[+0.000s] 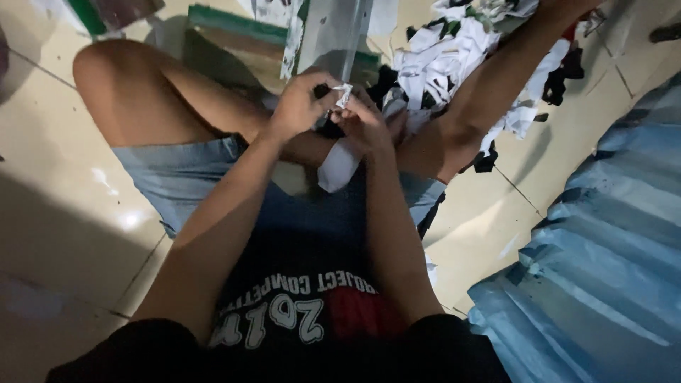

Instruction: Cleaning ink from a screen printing squeegee using cloth scraps.

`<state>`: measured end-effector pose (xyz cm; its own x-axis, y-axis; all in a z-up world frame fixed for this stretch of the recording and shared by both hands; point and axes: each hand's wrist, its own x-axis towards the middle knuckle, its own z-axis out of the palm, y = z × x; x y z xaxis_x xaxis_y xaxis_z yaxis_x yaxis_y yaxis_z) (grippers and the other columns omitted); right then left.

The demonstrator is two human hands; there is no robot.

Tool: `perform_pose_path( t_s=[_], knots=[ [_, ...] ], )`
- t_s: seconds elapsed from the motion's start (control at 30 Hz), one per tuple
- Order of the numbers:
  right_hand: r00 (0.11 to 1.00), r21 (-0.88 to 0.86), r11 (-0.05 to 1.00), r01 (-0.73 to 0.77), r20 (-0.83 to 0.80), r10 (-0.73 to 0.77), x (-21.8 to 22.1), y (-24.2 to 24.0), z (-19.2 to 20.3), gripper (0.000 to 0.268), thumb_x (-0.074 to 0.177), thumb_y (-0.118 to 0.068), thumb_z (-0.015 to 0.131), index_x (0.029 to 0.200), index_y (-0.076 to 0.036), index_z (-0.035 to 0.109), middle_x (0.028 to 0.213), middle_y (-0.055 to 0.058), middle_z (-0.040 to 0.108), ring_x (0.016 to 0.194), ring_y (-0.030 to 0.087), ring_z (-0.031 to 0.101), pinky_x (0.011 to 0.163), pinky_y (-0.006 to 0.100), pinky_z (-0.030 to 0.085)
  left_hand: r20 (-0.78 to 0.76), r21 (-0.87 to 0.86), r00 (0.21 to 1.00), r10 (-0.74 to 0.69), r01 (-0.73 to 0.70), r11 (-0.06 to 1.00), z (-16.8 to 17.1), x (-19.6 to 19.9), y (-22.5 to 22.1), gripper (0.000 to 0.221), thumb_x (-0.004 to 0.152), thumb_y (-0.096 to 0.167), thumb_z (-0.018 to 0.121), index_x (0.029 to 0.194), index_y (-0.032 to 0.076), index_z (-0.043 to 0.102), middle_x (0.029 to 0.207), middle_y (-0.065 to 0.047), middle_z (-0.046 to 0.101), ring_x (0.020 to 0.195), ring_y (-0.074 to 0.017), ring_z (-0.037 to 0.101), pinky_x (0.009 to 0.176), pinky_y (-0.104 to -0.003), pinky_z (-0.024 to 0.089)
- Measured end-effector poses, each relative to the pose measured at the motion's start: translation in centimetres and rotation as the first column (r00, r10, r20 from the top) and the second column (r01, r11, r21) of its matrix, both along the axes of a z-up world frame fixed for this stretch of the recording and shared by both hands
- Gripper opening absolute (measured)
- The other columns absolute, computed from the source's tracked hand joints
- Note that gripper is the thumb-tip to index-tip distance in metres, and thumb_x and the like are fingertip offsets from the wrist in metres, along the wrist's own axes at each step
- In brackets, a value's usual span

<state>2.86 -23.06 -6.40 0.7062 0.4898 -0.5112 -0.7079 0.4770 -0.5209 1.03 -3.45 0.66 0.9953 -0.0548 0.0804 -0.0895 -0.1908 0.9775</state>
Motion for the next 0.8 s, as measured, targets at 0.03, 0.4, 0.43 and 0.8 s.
perform_pose_path(
  t_s=[0.03, 0.4, 0.43, 0.8],
  knots=[
    [1.000, -0.004, 1.000, -0.002, 0.014, 0.003, -0.2, -0.7, 0.1, 0.014, 0.101, -0.013, 0.069, 0.114, -0.011, 0.069, 0.091, 0.006, 0.073, 0.091, 0.020, 0.072, 0.080, 0.033, 0.060, 0.025, 0.073, 0.999, -0.035, 0.033, 0.997, 0.4, -0.3, -0.2, 0.018, 0.104, 0.015, 0.063, 0.109, 0.001, 0.074, 0.107, -0.012, 0.077, 0.099, -0.0252, 0.072, 0.084, -0.036, 0.053],
    [0.977, 0.173, 0.964, 0.203, -0.100, -0.188, 5.6, -4.6, -3.5, 0.026, 0.098, -0.014, 0.064, 0.122, -0.005, 0.064, 0.126, 0.015, 0.070, 0.117, 0.028, 0.069, 0.101, 0.041, 0.059, 0.029, -0.017, 0.966, 0.259, -0.258, 0.966, -6.8, 0.2, 4.8, 0.019, 0.113, 0.027, 0.050, 0.122, 0.012, 0.058, 0.113, -0.011, 0.067, 0.103, -0.0250, 0.068, 0.090, -0.038, 0.052],
    [0.953, 0.191, 0.935, 0.297, -0.117, -0.279, 6.2, -4.8, -2.0, 0.020, 0.099, -0.010, 0.063, 0.118, -0.003, 0.064, 0.132, 0.023, 0.066, 0.124, 0.033, 0.067, 0.102, 0.043, 0.060, 0.037, 0.038, 0.942, 0.335, -0.336, 0.941, -9.2, 0.3, 5.8, 0.025, 0.114, 0.020, 0.051, 0.137, 0.011, 0.052, 0.128, -0.015, 0.065, 0.114, -0.0299, 0.067, 0.098, -0.043, 0.051],
    [0.928, -0.050, 0.998, 0.034, 0.371, -0.013, 2.5, -6.3, -5.2, 0.048, 0.108, -0.027, 0.064, 0.147, -0.004, 0.048, 0.152, 0.020, 0.051, 0.139, 0.036, 0.053, 0.105, 0.041, 0.051, -0.241, -0.007, 0.957, 0.163, -0.169, 0.986, -7.0, -1.5, 6.9, 0.041, 0.109, 0.034, 0.062, 0.139, 0.008, 0.051, 0.137, -0.018, 0.059, 0.125, -0.0337, 0.060, 0.101, -0.045, 0.047]
  ],
)
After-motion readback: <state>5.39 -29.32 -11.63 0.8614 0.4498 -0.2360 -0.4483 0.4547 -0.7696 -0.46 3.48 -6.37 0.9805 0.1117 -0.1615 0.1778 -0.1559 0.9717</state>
